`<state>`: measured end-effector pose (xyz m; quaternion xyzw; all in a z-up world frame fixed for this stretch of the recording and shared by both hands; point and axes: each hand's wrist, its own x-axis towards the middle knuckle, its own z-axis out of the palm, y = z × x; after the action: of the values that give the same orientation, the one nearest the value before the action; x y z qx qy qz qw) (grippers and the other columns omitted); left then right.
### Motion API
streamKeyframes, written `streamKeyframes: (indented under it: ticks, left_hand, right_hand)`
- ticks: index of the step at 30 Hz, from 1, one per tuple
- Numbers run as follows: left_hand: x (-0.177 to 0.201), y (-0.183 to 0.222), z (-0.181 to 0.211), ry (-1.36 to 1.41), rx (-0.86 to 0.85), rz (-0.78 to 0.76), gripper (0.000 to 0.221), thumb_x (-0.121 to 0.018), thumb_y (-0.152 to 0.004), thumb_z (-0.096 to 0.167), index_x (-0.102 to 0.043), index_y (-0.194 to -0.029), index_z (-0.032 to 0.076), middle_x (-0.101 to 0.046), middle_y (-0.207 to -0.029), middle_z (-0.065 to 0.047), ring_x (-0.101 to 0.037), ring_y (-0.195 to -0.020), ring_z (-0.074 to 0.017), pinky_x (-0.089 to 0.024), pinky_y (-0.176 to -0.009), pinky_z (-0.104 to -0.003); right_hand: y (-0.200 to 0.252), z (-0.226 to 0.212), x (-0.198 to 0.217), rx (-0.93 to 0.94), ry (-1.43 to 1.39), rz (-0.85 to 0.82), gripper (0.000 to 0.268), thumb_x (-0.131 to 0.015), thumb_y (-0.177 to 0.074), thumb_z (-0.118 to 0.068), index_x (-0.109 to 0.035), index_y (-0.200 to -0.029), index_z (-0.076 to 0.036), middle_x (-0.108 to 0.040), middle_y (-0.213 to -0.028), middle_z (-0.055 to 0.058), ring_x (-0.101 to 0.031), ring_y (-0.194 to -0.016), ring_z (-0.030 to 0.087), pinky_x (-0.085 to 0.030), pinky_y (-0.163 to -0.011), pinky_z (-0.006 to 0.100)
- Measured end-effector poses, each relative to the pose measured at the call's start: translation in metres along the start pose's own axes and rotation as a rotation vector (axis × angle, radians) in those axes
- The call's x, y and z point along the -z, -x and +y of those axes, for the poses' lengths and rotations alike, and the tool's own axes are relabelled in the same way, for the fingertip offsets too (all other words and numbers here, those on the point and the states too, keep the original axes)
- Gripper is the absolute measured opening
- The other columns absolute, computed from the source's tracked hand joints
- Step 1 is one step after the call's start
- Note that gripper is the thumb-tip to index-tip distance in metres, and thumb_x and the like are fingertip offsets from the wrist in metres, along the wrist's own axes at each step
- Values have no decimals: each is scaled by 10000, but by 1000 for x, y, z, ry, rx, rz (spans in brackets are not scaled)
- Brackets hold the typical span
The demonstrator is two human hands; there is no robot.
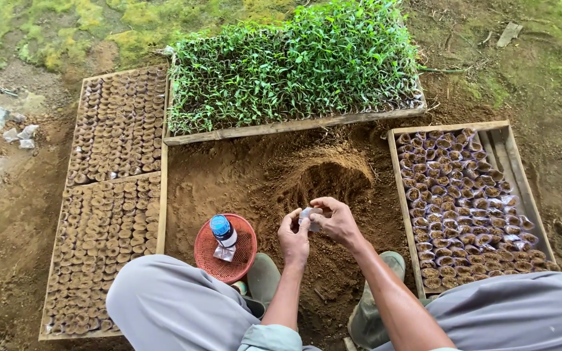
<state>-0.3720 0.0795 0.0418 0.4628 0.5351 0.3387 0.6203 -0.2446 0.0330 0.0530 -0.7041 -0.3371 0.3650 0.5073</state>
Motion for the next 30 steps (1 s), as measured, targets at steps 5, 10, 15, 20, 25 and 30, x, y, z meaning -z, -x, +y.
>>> streamKeyframes:
  ticks: [5, 10, 15, 20, 25, 30]
  left_hand:
    - [0, -2, -14, 17, 38, -43, 339, -769, -890, 91, -706, -1223, 80, -720, -977, -56, -646, -817, -102, -616, -616, -214]
    - [-3, 0, -9, 64, 63, -82, 368, -810, -857, 93, -721, -1214, 78, -725, -968, -44, -644, -810, -87, -621, -580, -211]
    - [-2, -3, -20, 100, 56, -86, 393, -866, -827, 107, -735, -1196, 64, -733, -974, -86, -635, -830, -122, -626, -577, -253]
    - [-1, -3, -16, 89, 70, -104, 354, -840, -857, 132, -719, -1184, 73, -718, -936, -48, -639, -763, -102, -623, -547, -232]
    - [-2, 1, -11, 102, 83, -110, 340, -839, -862, 141, -716, -1172, 72, -715, -930, -41, -649, -743, -96, -626, -539, -223]
    - [2, 0, -16, 142, 115, -96, 318, -842, -869, 154, -724, -1152, 68, -710, -904, -50, -649, -706, -107, -627, -518, -240]
  right_hand:
    - [1, 0, 3, -82, -61, 21, 190, -877, -777, -82, -794, -946, -53, -728, -742, 102, -636, -734, 159, -538, -674, 322]
    - [0, 15, 1, -84, -18, 71, 91, -885, -776, -127, -803, -795, -91, -696, -609, 58, -571, -597, 109, -459, -540, 250]
    - [7, 10, -2, -15, 84, 136, 86, -826, -854, -169, -819, -769, -153, -701, -602, 79, -598, -568, 132, -477, -546, 291]
    - [8, 36, -1, 358, 439, 204, 80, -753, -905, -203, -790, -836, -217, -744, -1024, 18, -722, -929, 237, -586, -754, 347]
    - [5, 59, -4, 570, 794, 264, 140, -719, -875, -127, -720, -842, -263, -613, -987, -35, -636, -964, 178, -587, -762, 297]
    - [6, 44, -12, 313, 426, 196, 183, -650, -886, -55, -713, -857, -224, -709, -873, 29, -704, -867, 252, -579, -762, 390]
